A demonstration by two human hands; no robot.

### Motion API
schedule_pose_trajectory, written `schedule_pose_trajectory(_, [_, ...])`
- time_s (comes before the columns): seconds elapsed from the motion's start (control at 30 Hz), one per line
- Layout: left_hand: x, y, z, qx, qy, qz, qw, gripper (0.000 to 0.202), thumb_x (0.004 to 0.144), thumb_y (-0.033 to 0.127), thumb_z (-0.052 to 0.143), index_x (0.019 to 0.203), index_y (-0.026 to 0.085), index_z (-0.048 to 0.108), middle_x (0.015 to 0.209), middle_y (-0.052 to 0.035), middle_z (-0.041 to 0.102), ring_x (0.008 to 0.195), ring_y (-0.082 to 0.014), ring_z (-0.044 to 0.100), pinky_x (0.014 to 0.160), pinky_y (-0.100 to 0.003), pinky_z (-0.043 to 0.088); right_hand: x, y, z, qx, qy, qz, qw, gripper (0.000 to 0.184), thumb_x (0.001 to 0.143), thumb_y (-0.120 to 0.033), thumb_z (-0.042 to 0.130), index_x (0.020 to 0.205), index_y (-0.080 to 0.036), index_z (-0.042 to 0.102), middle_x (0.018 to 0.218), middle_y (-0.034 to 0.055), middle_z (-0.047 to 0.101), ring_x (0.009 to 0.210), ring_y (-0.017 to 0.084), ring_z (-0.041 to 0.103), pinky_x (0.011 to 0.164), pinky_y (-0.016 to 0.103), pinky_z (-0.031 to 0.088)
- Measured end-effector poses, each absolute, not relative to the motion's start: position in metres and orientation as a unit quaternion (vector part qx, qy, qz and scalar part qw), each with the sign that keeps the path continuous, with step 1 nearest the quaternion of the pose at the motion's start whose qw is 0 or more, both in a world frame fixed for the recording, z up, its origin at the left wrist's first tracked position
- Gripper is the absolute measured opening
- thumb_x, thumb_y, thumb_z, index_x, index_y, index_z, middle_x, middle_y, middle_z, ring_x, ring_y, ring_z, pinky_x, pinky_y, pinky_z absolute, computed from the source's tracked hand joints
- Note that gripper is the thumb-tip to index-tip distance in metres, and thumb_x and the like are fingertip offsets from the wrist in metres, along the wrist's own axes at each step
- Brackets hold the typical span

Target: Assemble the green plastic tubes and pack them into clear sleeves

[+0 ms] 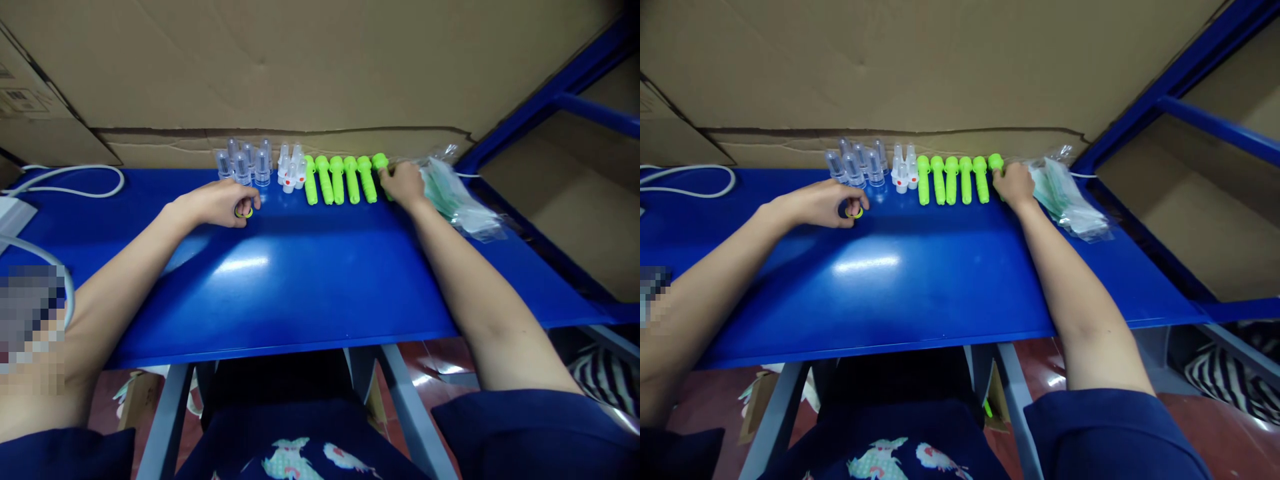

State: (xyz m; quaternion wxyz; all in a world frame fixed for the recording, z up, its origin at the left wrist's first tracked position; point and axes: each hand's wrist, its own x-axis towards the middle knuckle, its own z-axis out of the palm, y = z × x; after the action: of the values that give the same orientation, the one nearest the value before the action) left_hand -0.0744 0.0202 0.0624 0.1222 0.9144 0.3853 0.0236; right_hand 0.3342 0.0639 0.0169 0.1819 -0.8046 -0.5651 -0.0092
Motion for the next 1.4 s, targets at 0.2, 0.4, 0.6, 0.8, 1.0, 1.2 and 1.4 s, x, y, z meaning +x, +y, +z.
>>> schedule_pose_trajectory(0.2, [-0.07, 0.018, 0.061, 0.908, 0.386, 0.05, 0.156, 0.04, 0.068, 0.017, 0.061, 0.107, 0.018, 0.067, 0.083, 0.0011, 0.071, 0.075, -0.0144, 0.067, 0.075, -0.024, 0.048, 0.332, 0.064, 0.021, -0.81, -0.52, -0.016, 0.272, 0.033, 0.099, -0.034, 0.048, 0.102, -0.012, 0.072, 0.12, 0.0263, 0.07, 0.113, 0.033, 0.065, 0.096, 0.045, 0.047])
schedule_pose_trajectory(0.4, [-0.07, 0.018, 0.053, 0.862, 0.357, 0.225, 0.279, 0.03, 0.068, 0.015, 0.067, 0.098, 0.016, 0.066, 0.084, -0.0014, 0.071, 0.074, -0.013, 0.066, 0.074, -0.027, 0.051, 0.319, 0.063, 0.021, -0.774, -0.554, -0.054, 0.302, 0.033, 0.099, -0.037, 0.047, 0.103, -0.014, 0.07, 0.114, 0.0215, 0.071, 0.11, 0.033, 0.067, 0.094, 0.047, 0.049])
schedule_pose_trajectory(0.6, [-0.067, 0.028, 0.036, 0.771, 0.317, 0.366, 0.414, 0.031, 0.067, 0.016, 0.076, 0.095, 0.017, 0.063, 0.079, -0.0011, 0.069, 0.073, -0.0116, 0.066, 0.072, -0.025, 0.053, 0.293, 0.053, 0.021, -0.66, -0.682, -0.1, 0.298, 0.04, 0.1, -0.049, 0.044, 0.111, -0.017, 0.065, 0.117, 0.019, 0.066, 0.112, 0.034, 0.063, 0.091, 0.046, 0.051])
schedule_pose_trajectory(0.8, [-0.06, 0.029, 0.024, 0.691, 0.321, 0.448, 0.468, 0.031, 0.068, 0.011, 0.071, 0.097, 0.017, 0.062, 0.079, 0.0003, 0.067, 0.069, -0.0098, 0.063, 0.071, -0.025, 0.055, 0.25, 0.025, 0.022, -0.479, -0.824, -0.132, 0.271, 0.049, 0.102, -0.055, 0.036, 0.116, -0.017, 0.063, 0.112, 0.0175, 0.068, 0.103, 0.03, 0.065, 0.082, 0.041, 0.051])
schedule_pose_trajectory(1.0, [-0.052, 0.02, 0.021, 0.658, 0.302, 0.448, 0.524, 0.028, 0.072, 0.015, 0.072, 0.098, 0.017, 0.065, 0.083, 0.0008, 0.067, 0.074, -0.0109, 0.064, 0.075, -0.025, 0.055, 0.203, -0.004, 0.007, -0.314, -0.907, -0.146, 0.24, 0.047, 0.105, -0.048, 0.034, 0.113, -0.013, 0.064, 0.1, 0.0144, 0.069, 0.074, 0.021, 0.063, 0.062, 0.031, 0.045])
schedule_pose_trajectory(1.2, [-0.051, 0.017, 0.016, 0.676, 0.284, 0.418, 0.536, 0.043, 0.065, 0.022, 0.087, 0.101, 0.016, 0.065, 0.091, 0.0002, 0.066, 0.079, -0.0096, 0.065, 0.078, -0.023, 0.055, 0.203, -0.003, 0.001, -0.306, -0.913, -0.112, 0.244, 0.04, 0.105, -0.046, 0.04, 0.112, -0.014, 0.062, 0.103, 0.0136, 0.068, 0.077, 0.02, 0.062, 0.062, 0.031, 0.045])
schedule_pose_trajectory(1.4, [-0.051, 0.018, 0.015, 0.707, 0.281, 0.415, 0.499, 0.055, 0.064, 0.032, 0.094, 0.106, 0.017, 0.062, 0.093, 0.0005, 0.065, 0.078, -0.0075, 0.064, 0.081, -0.022, 0.054, 0.205, 0.006, -0.006, -0.302, -0.905, 0.037, 0.297, 0.039, 0.1, -0.044, 0.051, 0.125, -0.015, 0.055, 0.108, 0.0125, 0.065, 0.089, 0.023, 0.063, 0.074, 0.034, 0.051])
